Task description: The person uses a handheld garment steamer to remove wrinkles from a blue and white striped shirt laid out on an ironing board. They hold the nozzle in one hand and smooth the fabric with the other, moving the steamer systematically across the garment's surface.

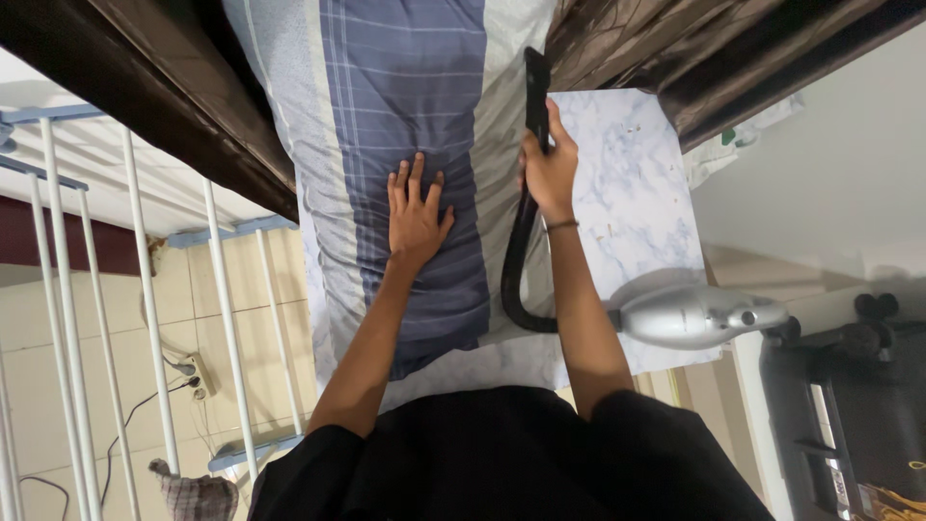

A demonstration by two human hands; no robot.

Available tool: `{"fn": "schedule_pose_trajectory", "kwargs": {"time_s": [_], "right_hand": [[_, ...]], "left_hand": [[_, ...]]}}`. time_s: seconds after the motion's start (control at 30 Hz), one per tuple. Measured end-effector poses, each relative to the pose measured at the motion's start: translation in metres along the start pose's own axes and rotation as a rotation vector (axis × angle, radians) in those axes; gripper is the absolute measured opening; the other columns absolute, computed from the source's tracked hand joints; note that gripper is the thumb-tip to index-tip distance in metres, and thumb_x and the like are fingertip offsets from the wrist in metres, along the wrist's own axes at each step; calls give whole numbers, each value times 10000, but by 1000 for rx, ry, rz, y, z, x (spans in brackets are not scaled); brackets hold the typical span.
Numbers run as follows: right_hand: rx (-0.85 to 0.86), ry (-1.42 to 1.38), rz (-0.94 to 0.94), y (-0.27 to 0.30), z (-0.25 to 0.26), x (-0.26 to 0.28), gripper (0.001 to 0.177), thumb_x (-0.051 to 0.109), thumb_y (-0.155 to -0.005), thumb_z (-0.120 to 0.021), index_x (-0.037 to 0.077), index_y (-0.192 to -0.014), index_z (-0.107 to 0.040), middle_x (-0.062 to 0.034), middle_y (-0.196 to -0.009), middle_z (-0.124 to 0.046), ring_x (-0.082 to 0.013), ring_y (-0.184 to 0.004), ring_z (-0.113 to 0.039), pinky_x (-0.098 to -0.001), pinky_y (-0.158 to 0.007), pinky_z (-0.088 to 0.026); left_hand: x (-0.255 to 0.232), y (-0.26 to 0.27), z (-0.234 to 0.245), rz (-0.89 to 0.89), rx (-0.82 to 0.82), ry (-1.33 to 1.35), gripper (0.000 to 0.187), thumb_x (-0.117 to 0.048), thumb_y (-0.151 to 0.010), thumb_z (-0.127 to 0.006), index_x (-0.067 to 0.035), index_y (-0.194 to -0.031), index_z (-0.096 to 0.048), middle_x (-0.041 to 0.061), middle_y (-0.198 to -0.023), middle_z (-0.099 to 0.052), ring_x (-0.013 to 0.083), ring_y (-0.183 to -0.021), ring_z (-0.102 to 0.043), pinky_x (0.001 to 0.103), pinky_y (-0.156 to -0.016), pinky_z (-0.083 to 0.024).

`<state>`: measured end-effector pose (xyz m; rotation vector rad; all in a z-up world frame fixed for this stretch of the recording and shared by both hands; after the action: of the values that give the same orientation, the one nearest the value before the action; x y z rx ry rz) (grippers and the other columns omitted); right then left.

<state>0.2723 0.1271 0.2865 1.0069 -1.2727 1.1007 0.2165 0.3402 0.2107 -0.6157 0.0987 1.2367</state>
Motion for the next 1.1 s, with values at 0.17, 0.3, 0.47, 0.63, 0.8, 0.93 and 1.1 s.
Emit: {"fn": "schedule_pose_trajectory", "kwargs": {"time_s": [0.17, 0.3, 0.47, 0.63, 0.8, 0.93, 1.1], "right_hand": [[-2, 83, -110, -1, -6, -31, 578, 37, -971, -602, 117, -1531, -483, -4, -622, -558, -101, -415, -502, -286, -380, -453], [132, 353, 140, 46, -15, -52, 556, 75, -994, -688, 86, -1523, -519, -6, -693, -637, -71, -531, -553, -264, -501, -479], [130, 194, -5, 97, -20, -46, 597, 79, -941, -688, 127, -1516, -534, 17, -697, -609, -51, -500, -512, -262, -460, -451], [182, 309, 413, 82, -47, 55, 579, 75, -1004, -712, 128, -1547, -517, 15, -784, -632, -48, -598, -500, -267, -551, -459], [238, 275, 466, 47, -100, 81, 587, 46, -996, -706, 140, -1543, -512, -170, -1145, -652, -207, -956, -661, -326, -791, -548], [347, 368, 447, 36, -149, 73, 578, 88, -931, -726, 155, -1473, -536, -179, -1308, -698, -248, -1054, -779, -330, -847, -603], [332, 446, 697, 38, -182, 102, 559, 137, -993, -734, 166, -1515, -535, -191, -1280, -709, -329, -1141, -732, -375, -965, -579]], "left_hand": [[1, -2, 1, -4, 0, 4, 617, -335, -908, -723, -69, -1443, -568, 235, -1640, -260, 476, -1503, -246, 616, -1240, -200], [0, -2, 0, 3, 6, 16, 628, -317, -878, -741, -66, -1428, -572, 236, -1633, -264, 476, -1495, -239, 623, -1225, -198], [-2, -1, 4, -18, -3, 32, 616, -311, -885, -742, -57, -1422, -577, 240, -1630, -275, 483, -1489, -247, 623, -1221, -207], [1, -9, 1, -49, -10, -26, 596, -317, -881, -738, -53, -1396, -594, 248, -1590, -344, 486, -1475, -269, 633, -1226, -206], [1, 8, -16, -67, -1, -83, 571, -313, -899, -748, -33, -1378, -613, 247, -1516, -440, 464, -1437, -337, 644, -1229, -214], [4, 1, -17, -39, -18, -63, 540, -276, -850, -749, -30, -1319, -642, 215, -1437, -491, 447, -1400, -396, 648, -1224, -216], [9, -7, 0, 12, 38, 110, 550, -167, -708, -772, -6, -1227, -691, 216, -1299, -597, 458, -1236, -504, 626, -1143, -323]]}}
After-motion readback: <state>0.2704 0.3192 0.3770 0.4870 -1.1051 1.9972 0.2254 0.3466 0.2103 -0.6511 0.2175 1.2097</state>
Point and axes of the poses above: each hand's wrist, its own y-axis away from the middle knuckle, its own z-axis out of the back of the hand, x = y × z, the point moved 10 cm from there along -y, towards the middle knuckle
